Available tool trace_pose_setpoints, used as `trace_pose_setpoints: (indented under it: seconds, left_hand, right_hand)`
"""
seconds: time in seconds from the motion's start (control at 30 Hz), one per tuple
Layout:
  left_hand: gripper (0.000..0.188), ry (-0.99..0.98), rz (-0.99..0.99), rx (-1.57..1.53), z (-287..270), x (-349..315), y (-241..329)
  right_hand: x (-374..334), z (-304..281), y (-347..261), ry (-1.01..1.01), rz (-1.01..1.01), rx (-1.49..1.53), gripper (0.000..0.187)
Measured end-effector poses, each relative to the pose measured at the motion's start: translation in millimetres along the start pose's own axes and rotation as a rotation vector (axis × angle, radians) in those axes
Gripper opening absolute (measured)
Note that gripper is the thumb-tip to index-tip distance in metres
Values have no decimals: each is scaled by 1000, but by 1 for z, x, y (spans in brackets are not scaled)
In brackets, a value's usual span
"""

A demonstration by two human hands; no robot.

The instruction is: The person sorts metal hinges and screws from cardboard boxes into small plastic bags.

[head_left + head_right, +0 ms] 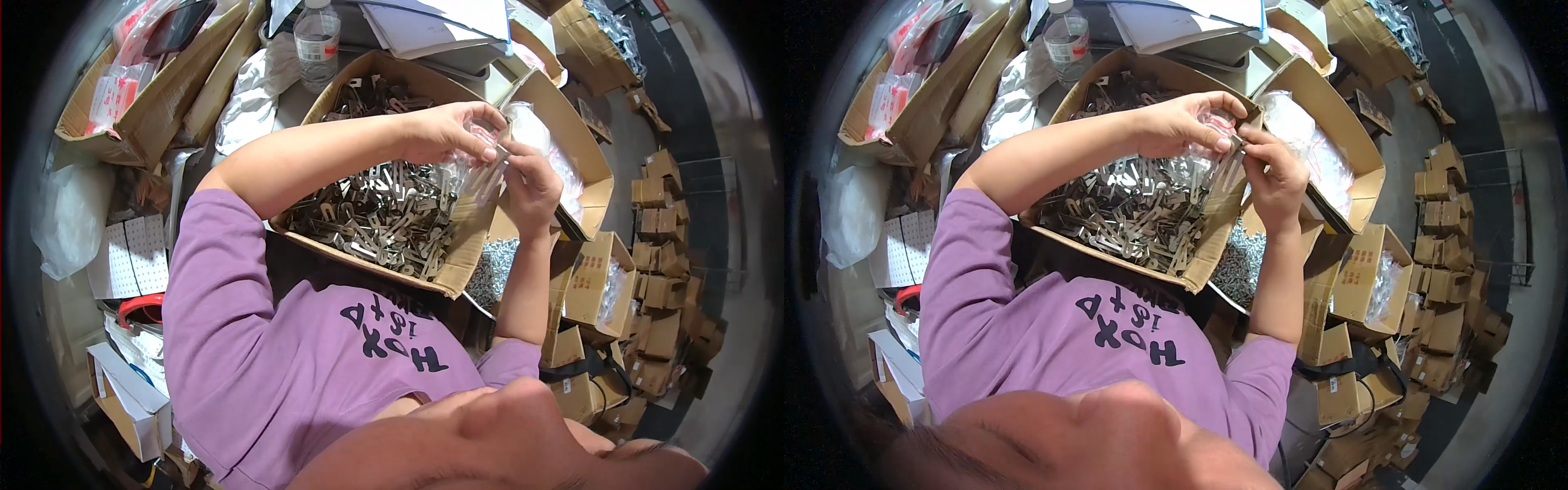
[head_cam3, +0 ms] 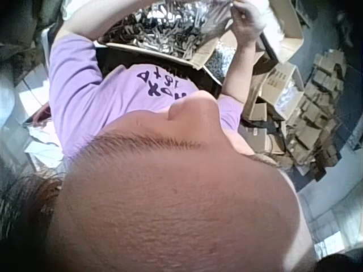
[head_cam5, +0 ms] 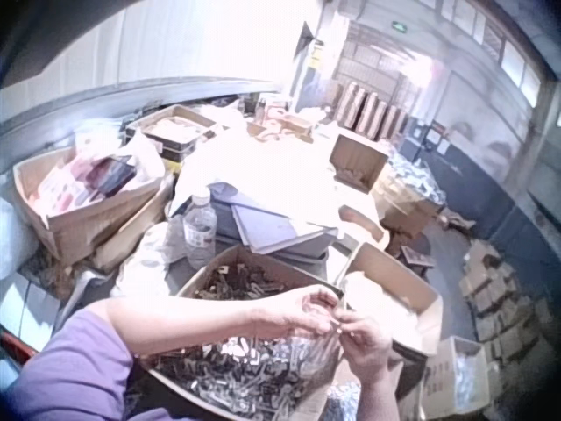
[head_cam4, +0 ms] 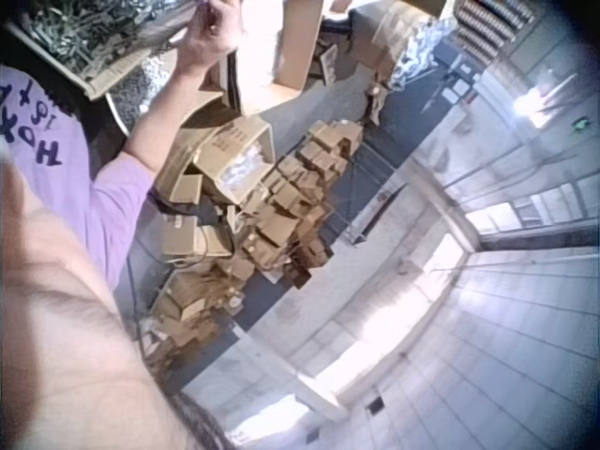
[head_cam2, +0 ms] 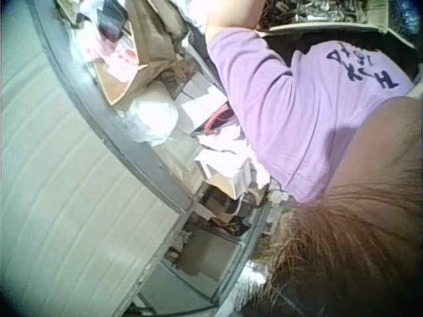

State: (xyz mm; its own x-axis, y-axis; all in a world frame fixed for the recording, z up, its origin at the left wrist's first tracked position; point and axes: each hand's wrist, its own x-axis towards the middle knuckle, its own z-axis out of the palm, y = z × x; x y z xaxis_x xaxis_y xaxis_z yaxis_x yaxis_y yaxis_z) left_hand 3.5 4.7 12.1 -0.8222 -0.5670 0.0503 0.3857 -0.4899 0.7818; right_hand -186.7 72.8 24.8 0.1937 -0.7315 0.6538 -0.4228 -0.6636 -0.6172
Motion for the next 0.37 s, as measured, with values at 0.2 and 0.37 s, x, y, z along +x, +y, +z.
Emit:
trace_pose_setpoints:
  seconds: [0.2,0.37]
  left_hand:
    - [55,-18,1,281,-2,2,1]
    - [56,21,156,1052,-1,3,-9]
  right_hand:
    - [-5,-11,-10,141,131,56,16]
    - [-8,-16,-11,81,362,356,21]
